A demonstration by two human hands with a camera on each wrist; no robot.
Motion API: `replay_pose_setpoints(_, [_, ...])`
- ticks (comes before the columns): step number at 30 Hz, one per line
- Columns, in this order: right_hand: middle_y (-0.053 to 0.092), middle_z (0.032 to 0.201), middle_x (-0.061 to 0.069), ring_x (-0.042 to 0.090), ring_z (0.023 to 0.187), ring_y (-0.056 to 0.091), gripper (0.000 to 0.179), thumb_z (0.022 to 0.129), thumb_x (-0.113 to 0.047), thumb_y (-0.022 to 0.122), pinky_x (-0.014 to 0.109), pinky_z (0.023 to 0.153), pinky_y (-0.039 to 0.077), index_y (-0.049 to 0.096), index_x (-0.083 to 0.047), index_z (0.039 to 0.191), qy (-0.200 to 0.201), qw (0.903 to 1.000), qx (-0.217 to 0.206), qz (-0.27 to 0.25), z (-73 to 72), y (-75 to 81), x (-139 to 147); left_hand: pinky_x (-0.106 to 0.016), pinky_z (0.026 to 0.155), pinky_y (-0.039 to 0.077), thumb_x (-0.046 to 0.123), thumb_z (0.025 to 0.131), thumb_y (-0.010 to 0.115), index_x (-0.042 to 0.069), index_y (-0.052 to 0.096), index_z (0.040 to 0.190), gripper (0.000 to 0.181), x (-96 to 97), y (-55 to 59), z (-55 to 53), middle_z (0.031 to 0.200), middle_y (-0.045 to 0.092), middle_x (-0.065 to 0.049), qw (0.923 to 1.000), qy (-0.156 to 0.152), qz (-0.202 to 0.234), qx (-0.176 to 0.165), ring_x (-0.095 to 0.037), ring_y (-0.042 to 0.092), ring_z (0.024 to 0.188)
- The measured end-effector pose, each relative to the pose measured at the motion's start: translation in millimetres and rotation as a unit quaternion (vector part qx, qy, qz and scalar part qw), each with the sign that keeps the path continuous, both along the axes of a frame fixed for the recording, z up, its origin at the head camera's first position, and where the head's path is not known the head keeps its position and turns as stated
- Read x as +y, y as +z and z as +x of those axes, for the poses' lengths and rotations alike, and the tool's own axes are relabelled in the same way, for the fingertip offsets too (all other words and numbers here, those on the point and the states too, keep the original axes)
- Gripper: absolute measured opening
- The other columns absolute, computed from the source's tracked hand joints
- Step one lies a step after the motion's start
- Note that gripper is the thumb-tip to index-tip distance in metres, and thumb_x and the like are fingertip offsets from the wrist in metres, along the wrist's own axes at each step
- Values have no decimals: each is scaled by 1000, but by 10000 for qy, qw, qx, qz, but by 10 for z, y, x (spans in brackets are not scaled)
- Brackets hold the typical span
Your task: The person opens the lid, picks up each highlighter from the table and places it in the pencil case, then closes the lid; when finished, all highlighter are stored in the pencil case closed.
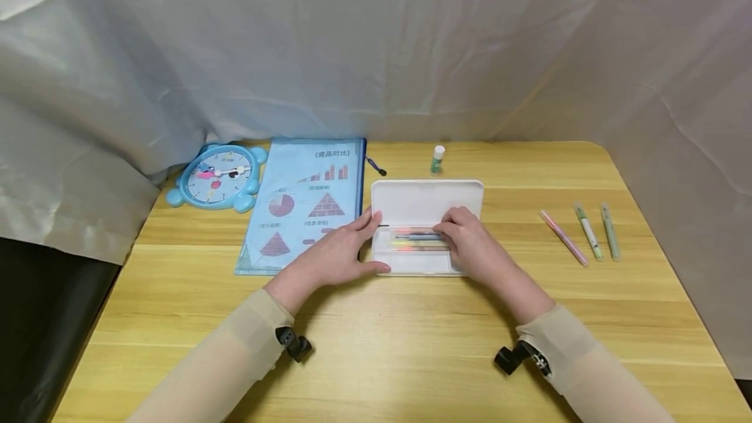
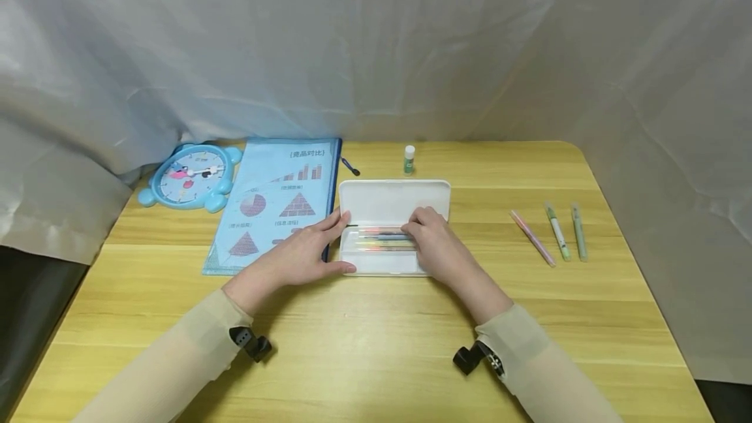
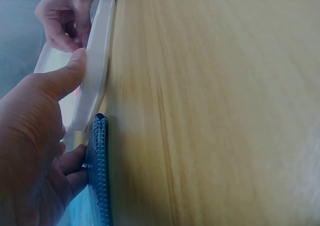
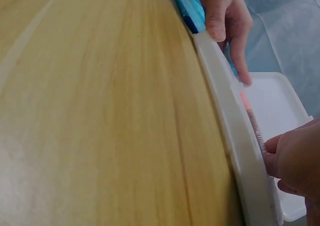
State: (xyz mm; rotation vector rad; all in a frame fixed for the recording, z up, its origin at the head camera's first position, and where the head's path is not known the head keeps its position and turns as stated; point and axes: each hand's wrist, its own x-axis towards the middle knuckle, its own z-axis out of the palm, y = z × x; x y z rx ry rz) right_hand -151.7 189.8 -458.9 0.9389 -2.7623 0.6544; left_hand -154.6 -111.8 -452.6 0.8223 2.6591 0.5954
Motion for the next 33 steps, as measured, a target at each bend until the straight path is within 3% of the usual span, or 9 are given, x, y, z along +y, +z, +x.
replay_pose_setpoints(14, [62,103,11,29,100,58,20,93,12,68,45,90,55,80,5,108,-109,9996,-221,115,15,51,-21,-47,112,45,68,95,68,14,14,169,107,1,9,8,175,7,-13,10000,29,-6,-21,-37,43,147])
replay_pose_setpoints(24, [66,103,8,25,95,62,14,98,4,71,43,84,56,79,3,109,-156,9966,-446,-681,78,96,161,-48,113,44,68,94,70,13,15,169,108,5,-9,21,175,7,-14,10000,-5,1,59,-38,42,148])
replay_pose_setpoints(33, [69,109,13,29,94,68,18,94,9,74,47,77,58,77,5,111,-695,9913,-429,-1033,214,265,505,-47,114,43,67,94,69,13,14,169,108,12,4,10,175,5,-13,10000,19,56,28,-38,41,148])
